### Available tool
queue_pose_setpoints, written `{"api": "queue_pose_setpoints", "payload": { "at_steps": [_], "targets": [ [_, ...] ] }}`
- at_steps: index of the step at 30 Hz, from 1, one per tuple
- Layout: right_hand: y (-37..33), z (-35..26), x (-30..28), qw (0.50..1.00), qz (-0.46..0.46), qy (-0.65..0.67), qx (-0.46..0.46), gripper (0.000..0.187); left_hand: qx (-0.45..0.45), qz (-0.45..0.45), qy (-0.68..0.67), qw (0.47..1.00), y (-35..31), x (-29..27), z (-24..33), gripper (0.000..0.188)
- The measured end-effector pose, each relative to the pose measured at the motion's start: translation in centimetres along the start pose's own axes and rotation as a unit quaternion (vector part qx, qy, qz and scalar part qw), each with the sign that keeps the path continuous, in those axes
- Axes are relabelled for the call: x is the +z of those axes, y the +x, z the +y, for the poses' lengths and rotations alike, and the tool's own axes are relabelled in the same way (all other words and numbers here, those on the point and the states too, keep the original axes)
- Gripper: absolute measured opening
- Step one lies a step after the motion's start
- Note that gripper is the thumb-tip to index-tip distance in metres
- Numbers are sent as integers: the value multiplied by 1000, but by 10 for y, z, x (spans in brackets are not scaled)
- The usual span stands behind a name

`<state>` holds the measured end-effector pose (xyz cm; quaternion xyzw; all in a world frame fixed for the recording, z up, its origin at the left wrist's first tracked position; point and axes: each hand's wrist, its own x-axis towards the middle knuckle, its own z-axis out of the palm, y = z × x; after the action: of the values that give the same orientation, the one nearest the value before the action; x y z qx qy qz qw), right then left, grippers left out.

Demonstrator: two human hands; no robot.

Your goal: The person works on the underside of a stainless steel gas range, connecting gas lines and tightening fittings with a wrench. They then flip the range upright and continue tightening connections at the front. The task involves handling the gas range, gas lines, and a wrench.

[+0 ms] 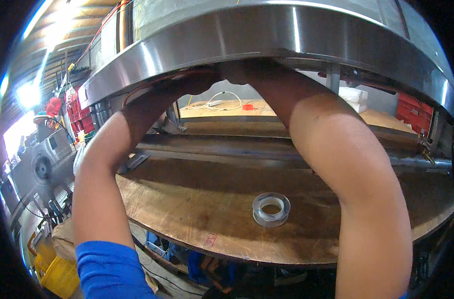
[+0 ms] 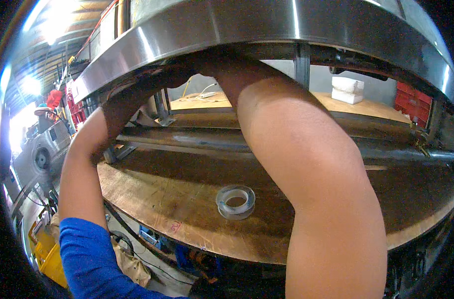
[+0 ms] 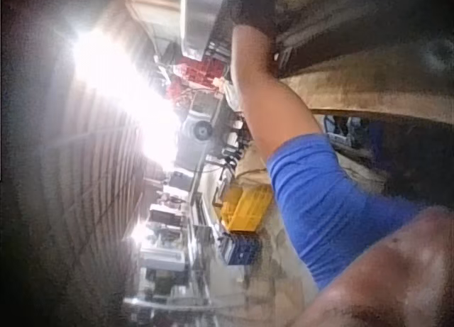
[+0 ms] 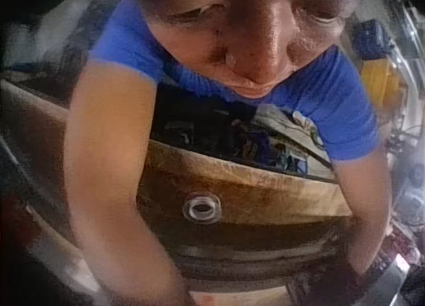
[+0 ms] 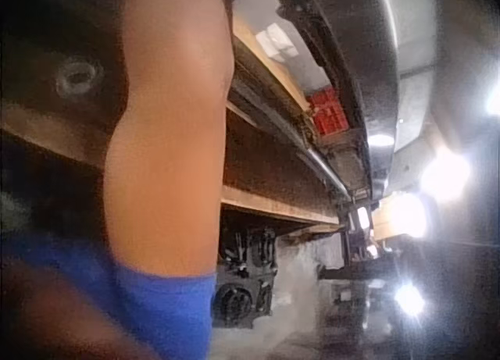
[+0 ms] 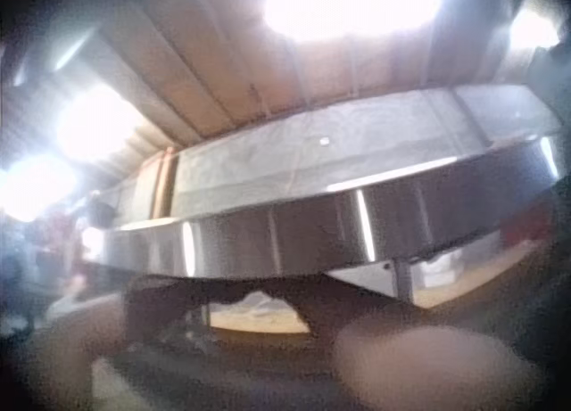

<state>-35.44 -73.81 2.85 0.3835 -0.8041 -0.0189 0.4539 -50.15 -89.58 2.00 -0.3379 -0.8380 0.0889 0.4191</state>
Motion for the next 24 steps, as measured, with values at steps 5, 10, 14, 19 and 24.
{"api": "queue_pose_setpoints", "payload": {
  "at_steps": [5, 10, 14, 19, 24],
  "targets": [
    [-3, 0, -1, 1000, 3, 1, 0, 41, 33, 60, 18, 997, 17, 58, -28, 33],
    [-5, 1, -1, 1000, 1, 3, -3, 41, 52, 150, 63, 985, 31, 95, -36, 29],
    [-2, 3, 0, 1000, 3, -2, -3, 41, 10, 136, -122, 983, 12, 66, -12, 27],
    [-4, -1, -5, 1000, 10, -16, 3, 41, -12, -10, 11, 1000, -9, -14, 26, 31],
    [-6, -9, -6, 998, -5, -66, 21, 41, -20, 21, -115, 993, -92, -74, 41, 35]
  ]
}}
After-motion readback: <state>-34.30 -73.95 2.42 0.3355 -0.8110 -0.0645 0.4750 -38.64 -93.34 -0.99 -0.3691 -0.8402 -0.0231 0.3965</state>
